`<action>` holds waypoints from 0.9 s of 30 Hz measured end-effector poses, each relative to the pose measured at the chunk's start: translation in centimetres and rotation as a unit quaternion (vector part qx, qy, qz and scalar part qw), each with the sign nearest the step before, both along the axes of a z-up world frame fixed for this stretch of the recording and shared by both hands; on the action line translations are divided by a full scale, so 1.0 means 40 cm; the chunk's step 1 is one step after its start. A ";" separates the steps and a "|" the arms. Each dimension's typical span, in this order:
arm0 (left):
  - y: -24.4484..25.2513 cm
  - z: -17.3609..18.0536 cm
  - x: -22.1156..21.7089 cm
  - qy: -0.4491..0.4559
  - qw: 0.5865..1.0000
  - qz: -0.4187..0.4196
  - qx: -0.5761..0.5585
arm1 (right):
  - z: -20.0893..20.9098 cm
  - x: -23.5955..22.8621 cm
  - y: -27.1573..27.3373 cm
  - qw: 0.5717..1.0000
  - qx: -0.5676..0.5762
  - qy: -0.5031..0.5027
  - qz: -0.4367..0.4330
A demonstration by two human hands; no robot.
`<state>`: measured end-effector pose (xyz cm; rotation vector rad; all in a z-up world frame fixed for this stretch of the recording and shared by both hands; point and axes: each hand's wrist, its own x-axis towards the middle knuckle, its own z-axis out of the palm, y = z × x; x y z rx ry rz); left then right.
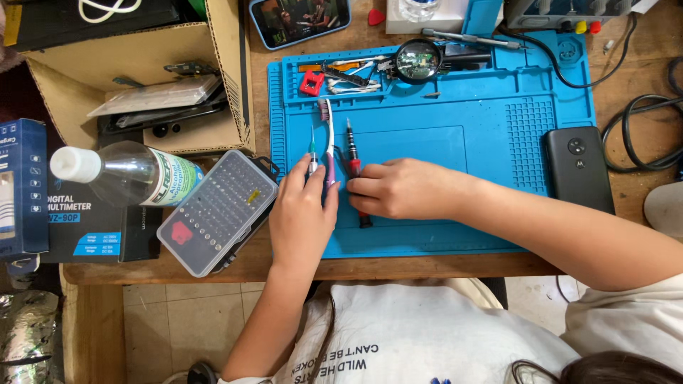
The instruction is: The person handles a small component and a soldering iron over a blue workbench mat. They then pick up a toothbrush and use it to sweep debris across the mat, clearing the workspace around a disassembled smartphone.
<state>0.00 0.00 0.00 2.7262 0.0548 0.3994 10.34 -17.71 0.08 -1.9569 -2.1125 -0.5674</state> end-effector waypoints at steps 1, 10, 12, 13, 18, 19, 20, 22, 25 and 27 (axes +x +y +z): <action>-0.001 -0.007 -0.002 -0.006 1.000 0.007 0.030 | 0.005 -0.004 0.006 1.000 0.005 -0.002 -0.004; -0.022 0.004 0.020 0.002 0.996 0.038 0.085 | 0.001 -0.014 -0.016 0.999 0.001 0.002 -0.045; -0.011 -0.014 0.023 0.014 0.996 0.049 0.067 | 0.011 -0.013 -0.021 0.999 -0.001 0.002 -0.049; 0.001 -0.042 0.024 0.005 0.996 0.057 0.070 | 0.017 -0.013 -0.021 0.999 -0.006 -0.023 -0.049; 0.000 -0.045 0.031 -0.017 0.996 0.072 0.043 | 0.022 -0.013 -0.002 0.997 -0.028 -0.075 -0.015; 0.006 -0.067 0.038 -0.007 0.997 0.072 0.039 | 0.011 -0.008 0.006 0.996 -0.020 -0.085 0.010; 0.012 -0.088 0.046 0.003 0.997 0.072 0.034 | 0.000 -0.002 0.012 0.995 -0.012 -0.095 0.035; 0.007 -0.083 0.049 0.025 0.997 0.068 0.002 | -0.014 0.008 0.020 0.994 -0.003 -0.099 0.052; -0.011 -0.054 0.051 0.055 0.995 0.060 -0.051 | -0.020 0.017 0.028 0.992 0.001 -0.107 0.071; -0.018 -0.034 0.051 0.065 0.994 0.058 -0.072 | -0.022 0.021 0.032 0.991 -0.005 -0.110 0.076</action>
